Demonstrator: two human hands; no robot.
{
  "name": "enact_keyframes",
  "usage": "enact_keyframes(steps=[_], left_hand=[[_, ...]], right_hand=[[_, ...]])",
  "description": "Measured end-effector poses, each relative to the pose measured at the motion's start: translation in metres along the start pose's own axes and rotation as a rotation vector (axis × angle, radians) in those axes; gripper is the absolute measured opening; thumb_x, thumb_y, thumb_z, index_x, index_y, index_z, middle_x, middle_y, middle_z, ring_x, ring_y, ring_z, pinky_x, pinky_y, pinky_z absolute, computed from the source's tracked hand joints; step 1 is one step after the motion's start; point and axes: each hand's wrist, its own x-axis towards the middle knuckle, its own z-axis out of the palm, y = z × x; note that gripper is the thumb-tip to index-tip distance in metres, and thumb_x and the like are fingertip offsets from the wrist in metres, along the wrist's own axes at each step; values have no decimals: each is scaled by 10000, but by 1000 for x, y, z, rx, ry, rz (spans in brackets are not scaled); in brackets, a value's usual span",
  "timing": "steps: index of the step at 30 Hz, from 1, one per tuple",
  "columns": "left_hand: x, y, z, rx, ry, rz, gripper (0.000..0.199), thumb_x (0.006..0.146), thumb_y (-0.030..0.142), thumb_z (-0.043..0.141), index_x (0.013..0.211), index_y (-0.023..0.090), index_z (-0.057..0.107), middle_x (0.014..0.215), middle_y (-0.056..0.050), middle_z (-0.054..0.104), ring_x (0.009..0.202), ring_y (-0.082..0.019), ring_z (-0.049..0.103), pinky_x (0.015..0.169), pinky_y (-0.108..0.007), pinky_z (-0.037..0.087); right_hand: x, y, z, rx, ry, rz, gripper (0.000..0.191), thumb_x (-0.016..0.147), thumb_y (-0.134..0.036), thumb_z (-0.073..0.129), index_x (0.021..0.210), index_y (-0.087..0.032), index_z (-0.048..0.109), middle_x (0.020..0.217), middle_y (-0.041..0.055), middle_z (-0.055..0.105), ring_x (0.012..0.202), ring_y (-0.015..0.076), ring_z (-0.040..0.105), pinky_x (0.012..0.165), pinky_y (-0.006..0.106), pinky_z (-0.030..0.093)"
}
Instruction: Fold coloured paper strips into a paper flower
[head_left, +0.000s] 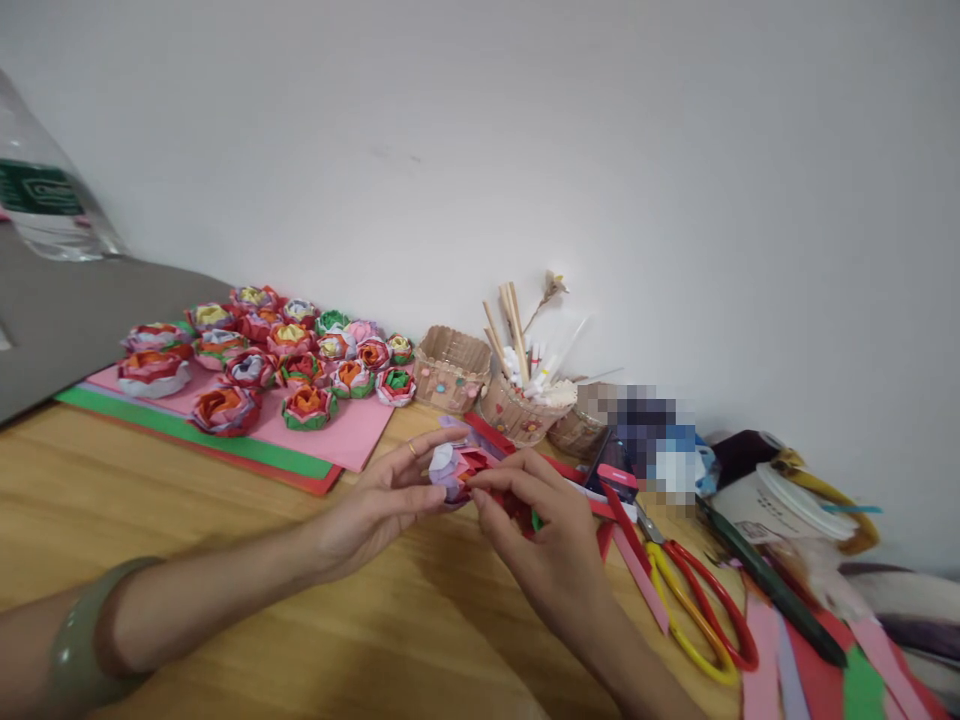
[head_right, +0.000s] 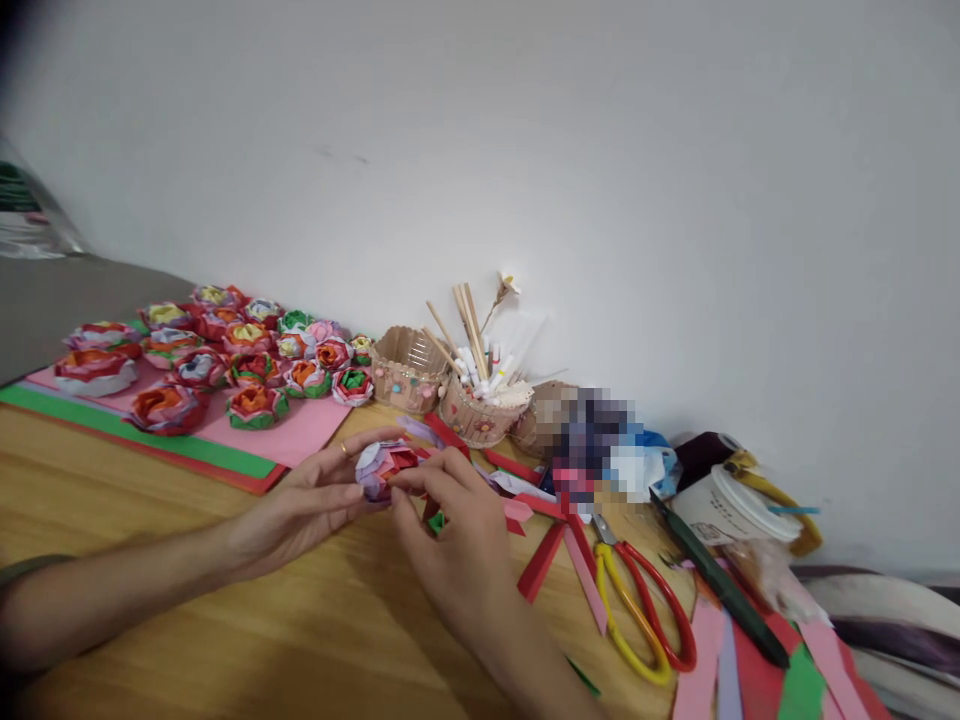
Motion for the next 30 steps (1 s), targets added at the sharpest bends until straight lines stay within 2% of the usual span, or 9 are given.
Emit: enact_keyframes(steps=[6,11,14,20,26,30], left_hand=[[2,-1,1,-7,18,8,358,786,179,605,1134,263,596,1051,-24,639,967,-133,550,870,-247,404],[1,-2,1,42,50,23,388,777,178,617,1147,292,585,1088,-15,617,972,-135,535,874,-257,389],[1,-2,3,38,58,21,382,782,188,610,1149,291,585,1102,-23,610,985,-145,531,876,-268,388],[1,-1,4,87,68,56,541,730,164,661,1222,330,510,1196,-23,564,1053,-179,508,886,-295,394],[3,-1,2,123,92,73,499,722,184,678,1189,301,546,1040,-23,628,1033,-171,521,917,-285,367],[2,-3,1,116,67,50,464,741,190,660,1178,300,549,1020,-27,625,1014,-172,530,885,-292,399]], right_hand=[[-1,2,1,-23,-43,26,133,778,-125,532,753,-171,655,697,15,567,581,103,522,499,210,411],[-5,-1,1,-134,63,-82,102,773,-124,541,744,-160,632,710,25,565,612,113,528,526,219,416],[-6,-1,2,-144,56,-113,107,778,-126,541,775,-163,641,721,26,571,598,106,529,525,215,417],[-4,3,2,-114,-11,-62,129,758,-113,543,770,-175,656,708,20,586,595,110,537,505,208,408],[-2,6,4,-63,-51,-43,151,739,-88,540,749,-160,673,677,16,582,526,86,498,461,191,371],[-1,7,4,-36,-48,-44,148,732,-88,538,735,-153,670,655,11,566,512,82,479,452,189,365]])
